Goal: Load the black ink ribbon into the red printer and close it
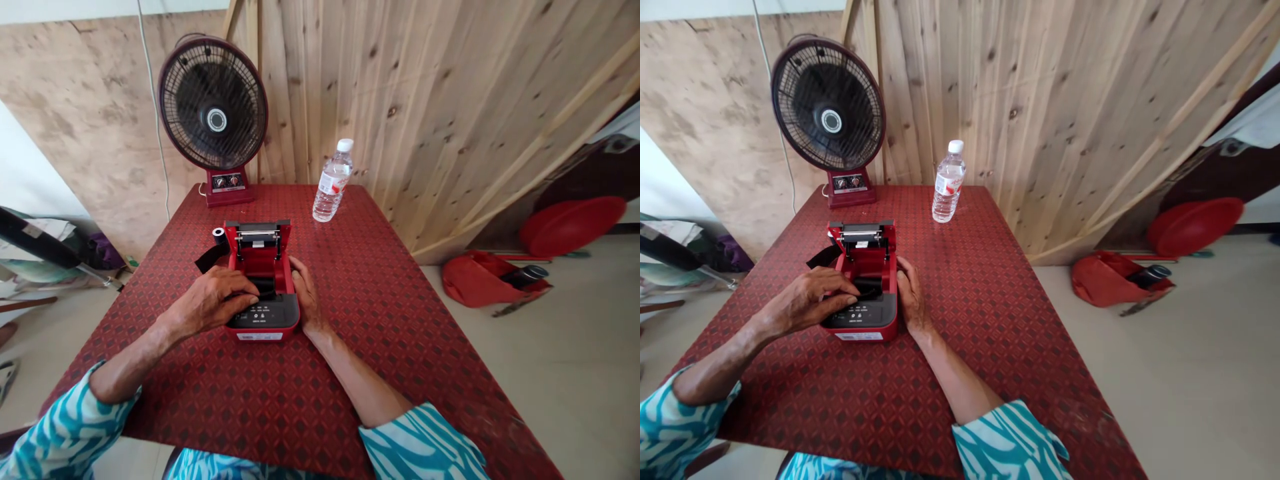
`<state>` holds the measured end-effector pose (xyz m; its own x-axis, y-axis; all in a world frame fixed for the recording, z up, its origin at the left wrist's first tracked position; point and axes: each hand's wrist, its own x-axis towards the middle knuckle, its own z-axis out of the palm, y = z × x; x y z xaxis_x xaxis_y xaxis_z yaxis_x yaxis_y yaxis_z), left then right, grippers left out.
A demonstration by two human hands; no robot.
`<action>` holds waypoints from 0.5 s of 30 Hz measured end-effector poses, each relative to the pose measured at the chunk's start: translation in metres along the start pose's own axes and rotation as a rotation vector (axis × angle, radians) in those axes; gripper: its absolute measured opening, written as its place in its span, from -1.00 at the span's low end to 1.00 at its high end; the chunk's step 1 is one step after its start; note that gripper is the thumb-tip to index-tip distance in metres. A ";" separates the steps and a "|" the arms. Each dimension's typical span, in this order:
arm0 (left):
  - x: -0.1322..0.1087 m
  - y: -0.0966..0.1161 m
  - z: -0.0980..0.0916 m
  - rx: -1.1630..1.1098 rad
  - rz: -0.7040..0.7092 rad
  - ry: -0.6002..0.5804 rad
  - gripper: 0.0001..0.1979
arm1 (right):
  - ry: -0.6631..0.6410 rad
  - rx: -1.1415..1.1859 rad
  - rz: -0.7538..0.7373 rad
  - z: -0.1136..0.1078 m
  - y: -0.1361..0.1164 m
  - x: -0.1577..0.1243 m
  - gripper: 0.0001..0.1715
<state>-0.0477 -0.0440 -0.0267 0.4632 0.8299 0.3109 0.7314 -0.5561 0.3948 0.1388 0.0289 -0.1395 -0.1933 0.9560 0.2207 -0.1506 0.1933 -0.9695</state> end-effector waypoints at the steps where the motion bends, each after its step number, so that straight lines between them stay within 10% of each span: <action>1: 0.000 0.001 0.000 0.019 0.001 0.012 -0.82 | -0.001 -0.003 -0.004 0.000 0.000 0.000 -0.47; 15: -0.028 0.033 0.009 0.180 0.154 0.197 -0.88 | -0.007 0.004 -0.007 0.000 -0.001 0.000 -0.45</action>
<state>-0.0326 -0.0854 -0.0302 0.4827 0.7022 0.5234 0.7450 -0.6434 0.1762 0.1391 0.0289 -0.1387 -0.1987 0.9530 0.2286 -0.1554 0.1996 -0.9675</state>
